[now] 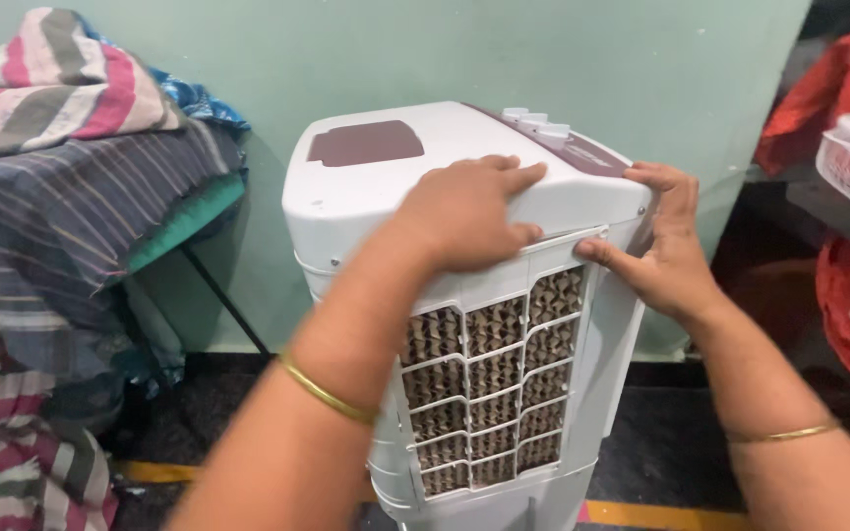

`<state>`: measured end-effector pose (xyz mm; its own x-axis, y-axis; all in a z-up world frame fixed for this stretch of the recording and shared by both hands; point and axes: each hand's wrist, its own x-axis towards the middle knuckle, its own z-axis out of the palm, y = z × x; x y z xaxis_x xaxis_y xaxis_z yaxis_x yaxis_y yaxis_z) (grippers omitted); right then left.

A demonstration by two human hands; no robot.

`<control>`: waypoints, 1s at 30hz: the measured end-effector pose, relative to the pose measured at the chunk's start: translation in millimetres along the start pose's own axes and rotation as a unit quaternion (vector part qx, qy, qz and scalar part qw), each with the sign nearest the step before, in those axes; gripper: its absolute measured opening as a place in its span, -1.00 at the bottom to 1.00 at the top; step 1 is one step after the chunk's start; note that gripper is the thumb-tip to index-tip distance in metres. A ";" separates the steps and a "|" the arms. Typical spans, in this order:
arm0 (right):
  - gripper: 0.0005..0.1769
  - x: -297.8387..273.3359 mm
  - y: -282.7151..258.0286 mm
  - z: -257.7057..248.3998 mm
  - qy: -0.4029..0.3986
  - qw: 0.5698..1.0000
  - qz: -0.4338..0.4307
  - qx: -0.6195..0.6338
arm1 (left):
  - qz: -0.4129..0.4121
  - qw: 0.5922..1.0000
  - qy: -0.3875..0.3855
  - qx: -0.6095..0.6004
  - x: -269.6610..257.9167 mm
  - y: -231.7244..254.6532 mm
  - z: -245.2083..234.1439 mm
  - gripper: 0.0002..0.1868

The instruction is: The person assembles a portable air cooler by aligning and securing the front panel with screws. They use a screwdriver to tighten multiple screws along the top edge of the unit, ensuring the panel is firmly attached.

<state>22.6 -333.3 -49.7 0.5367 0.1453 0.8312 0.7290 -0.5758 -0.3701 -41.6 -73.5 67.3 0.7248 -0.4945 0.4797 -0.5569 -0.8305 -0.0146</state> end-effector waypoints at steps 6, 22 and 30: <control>-0.03 7.1 4.7 11.4 0.022 0.999 -0.037 0.034 | -0.182 0.982 -0.029 0.052 -68.0 -64.4 -53.4 -0.13; -0.09 -10.0 -157.9 46.3 -0.091 0.980 -0.159 -0.074 | 0.016 0.995 0.095 -0.030 -100.0 -71.7 -10.8 0.40; 0.27 12.0 -155.6 56.3 -0.050 0.963 -0.177 -0.196 | 0.065 0.948 0.304 -0.073 -113.4 -62.5 24.7 0.47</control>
<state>-60.5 -196.6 -5.5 0.3372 0.4537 0.8249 0.6679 -0.7328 0.1300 -79.0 28.1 -7.8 0.3031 -0.3134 0.9000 -0.7070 -0.7072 -0.0082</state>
